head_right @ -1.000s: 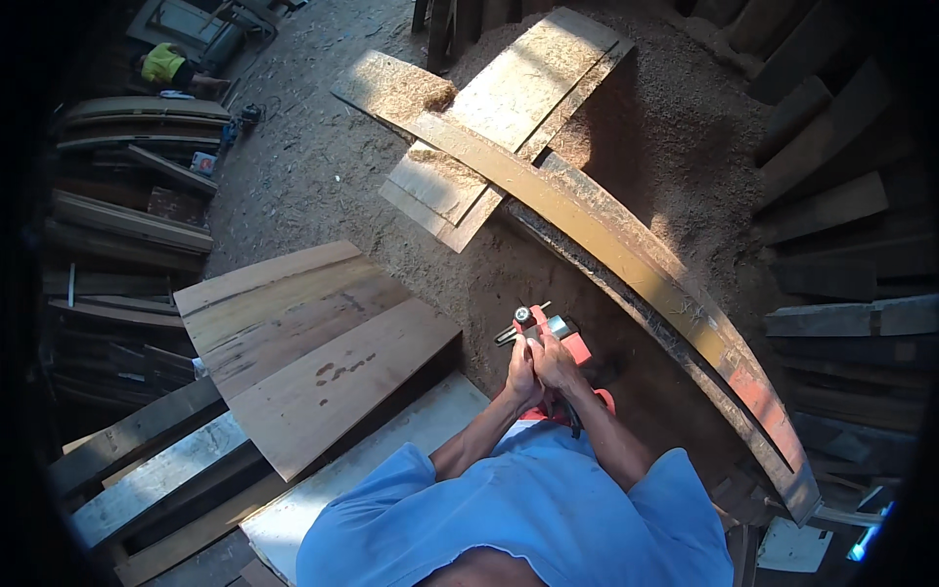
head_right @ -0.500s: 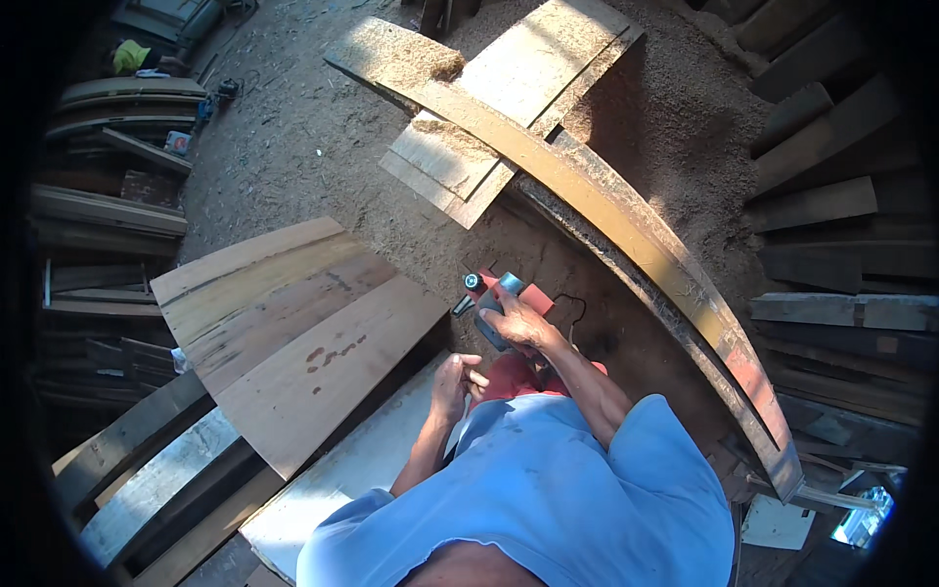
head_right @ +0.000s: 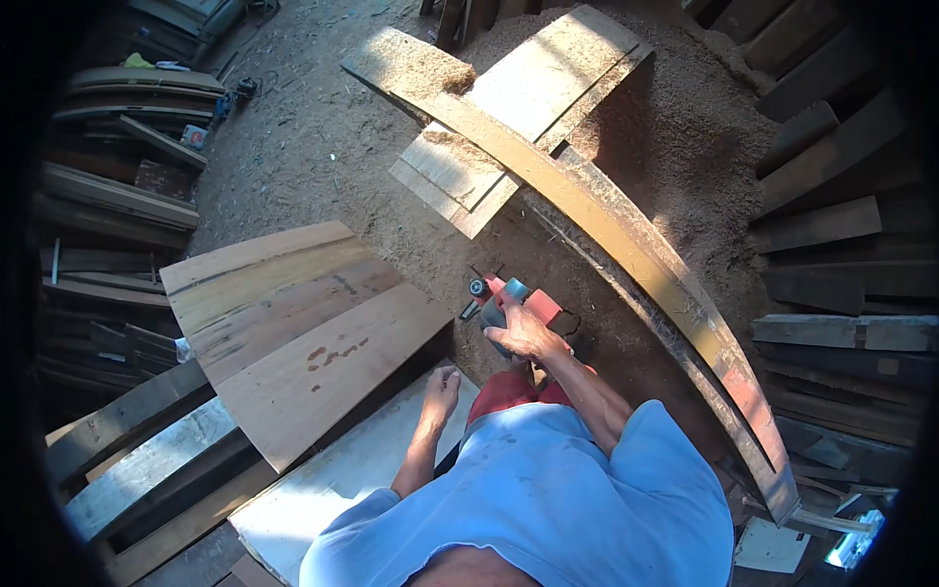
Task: The person sands the surface and edges of a wooden board using a power belt sander while it rests on a workbench, then removes dust from the work area.
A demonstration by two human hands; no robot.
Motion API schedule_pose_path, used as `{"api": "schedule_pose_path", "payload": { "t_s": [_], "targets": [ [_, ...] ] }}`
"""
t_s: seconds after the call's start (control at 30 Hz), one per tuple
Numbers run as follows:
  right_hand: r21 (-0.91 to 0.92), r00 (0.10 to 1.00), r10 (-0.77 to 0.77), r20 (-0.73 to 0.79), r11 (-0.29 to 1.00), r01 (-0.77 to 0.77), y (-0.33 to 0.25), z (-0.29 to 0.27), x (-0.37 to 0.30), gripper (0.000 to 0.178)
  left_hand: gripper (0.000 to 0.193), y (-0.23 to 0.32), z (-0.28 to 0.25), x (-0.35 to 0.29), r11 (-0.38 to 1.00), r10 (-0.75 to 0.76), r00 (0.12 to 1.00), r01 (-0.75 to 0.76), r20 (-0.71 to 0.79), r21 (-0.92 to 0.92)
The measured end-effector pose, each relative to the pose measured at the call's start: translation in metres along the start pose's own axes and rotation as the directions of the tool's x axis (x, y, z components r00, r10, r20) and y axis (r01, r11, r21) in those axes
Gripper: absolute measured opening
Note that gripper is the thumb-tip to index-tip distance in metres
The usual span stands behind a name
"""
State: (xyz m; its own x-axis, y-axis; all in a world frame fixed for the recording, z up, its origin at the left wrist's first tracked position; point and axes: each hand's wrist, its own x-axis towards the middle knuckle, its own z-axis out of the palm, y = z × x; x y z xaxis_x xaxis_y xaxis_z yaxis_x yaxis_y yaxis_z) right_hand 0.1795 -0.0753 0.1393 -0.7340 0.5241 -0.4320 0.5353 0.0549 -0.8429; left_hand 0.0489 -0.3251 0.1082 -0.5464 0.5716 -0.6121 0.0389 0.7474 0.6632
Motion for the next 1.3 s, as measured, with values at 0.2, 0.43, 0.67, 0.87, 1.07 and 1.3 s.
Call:
{"api": "schedule_pose_path", "payload": {
  "t_s": [0.2, 0.43, 0.67, 0.87, 1.07, 1.3],
  "targets": [
    [0.022, 0.997, 0.032, 0.077, 0.999, -0.034, 0.019, -0.035, -0.032, 0.079, 0.062, 0.103, -0.001, 0.047, 0.873, 0.425, 0.873, -0.325, -0.239, 0.363],
    [0.055, 0.983, 0.150, 0.104, 0.986, -0.156, -0.014, -0.080, -0.066, 0.097, 0.082, 0.183, 0.057, 0.126, 0.592, 0.747, 0.655, -0.575, -0.115, 0.565],
    [0.042, 0.992, 0.119, 0.039, 0.992, -0.121, 0.015, -0.073, -0.040, 0.090, 0.084, 0.221, 0.034, 0.226, 0.418, 0.807, 0.590, -0.583, 0.009, 0.697],
    [-0.026, 0.939, 0.303, 0.161, 0.953, -0.303, -0.026, -0.068, 0.004, 0.075, 0.079, 0.214, -0.061, 0.304, 0.441, 0.727, 0.682, -0.373, -0.081, 0.816],
    [0.010, 0.961, 0.182, 0.210, 0.982, -0.188, -0.058, -0.035, 0.047, 0.070, 0.065, 0.126, -0.145, 0.287, 0.935, 0.192, 0.838, 0.002, -0.511, 0.354],
    [0.123, 0.964, 0.025, 0.265, 0.991, -0.060, -0.093, -0.004, 0.072, 0.065, 0.068, 0.025, -0.055, 0.122, 0.961, -0.196, 0.885, 0.088, -0.423, -0.263]
  ]
}}
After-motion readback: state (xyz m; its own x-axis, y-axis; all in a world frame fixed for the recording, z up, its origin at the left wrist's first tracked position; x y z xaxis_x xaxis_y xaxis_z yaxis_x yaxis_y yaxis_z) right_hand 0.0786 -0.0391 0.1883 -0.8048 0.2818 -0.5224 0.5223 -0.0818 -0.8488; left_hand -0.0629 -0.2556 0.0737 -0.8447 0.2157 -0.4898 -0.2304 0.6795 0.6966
